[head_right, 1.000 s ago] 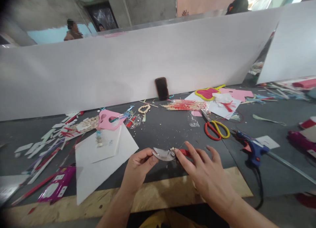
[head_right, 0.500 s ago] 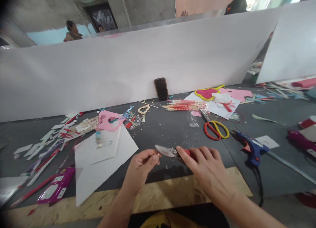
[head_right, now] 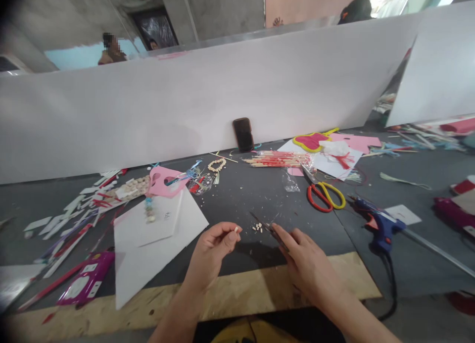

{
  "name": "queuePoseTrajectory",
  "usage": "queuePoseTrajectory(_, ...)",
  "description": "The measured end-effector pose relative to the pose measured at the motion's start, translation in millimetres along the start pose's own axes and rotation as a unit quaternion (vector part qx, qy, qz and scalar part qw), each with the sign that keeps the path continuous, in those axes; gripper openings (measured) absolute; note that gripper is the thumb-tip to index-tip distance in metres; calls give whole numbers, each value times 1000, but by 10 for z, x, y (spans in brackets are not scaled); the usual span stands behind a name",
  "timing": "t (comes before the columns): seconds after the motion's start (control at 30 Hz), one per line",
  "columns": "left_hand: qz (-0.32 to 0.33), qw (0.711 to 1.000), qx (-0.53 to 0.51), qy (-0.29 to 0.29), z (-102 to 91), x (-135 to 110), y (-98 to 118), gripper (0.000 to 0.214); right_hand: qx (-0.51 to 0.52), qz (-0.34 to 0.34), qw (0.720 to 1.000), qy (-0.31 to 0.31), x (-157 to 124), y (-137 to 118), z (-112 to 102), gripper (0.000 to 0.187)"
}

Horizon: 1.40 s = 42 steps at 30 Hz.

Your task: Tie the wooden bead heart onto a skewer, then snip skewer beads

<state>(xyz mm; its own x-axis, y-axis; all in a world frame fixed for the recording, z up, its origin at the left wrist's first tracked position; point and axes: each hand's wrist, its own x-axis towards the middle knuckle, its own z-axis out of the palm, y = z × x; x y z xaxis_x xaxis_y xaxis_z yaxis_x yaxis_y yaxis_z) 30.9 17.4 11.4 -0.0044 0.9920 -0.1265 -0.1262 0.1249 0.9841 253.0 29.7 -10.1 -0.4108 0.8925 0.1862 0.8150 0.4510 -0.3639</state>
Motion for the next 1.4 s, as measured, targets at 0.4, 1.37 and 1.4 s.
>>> queuePoseTrajectory(0.4, -29, 999, 5, -13, 129, 12, 12, 30, -5, -31, 998, 57, -111, -120, -104, 33)
queuePoseTrajectory(1.37, -39, 992, 114, -43, 19, -139, 106, 28, -22, -46, 991, 125, -296, -324, 69, 17)
queuePoseTrajectory(1.4, -40, 992, 112, -45, 15, -137, 105, 28, -20, -37, 991, 124, -301, -310, 77, 21)
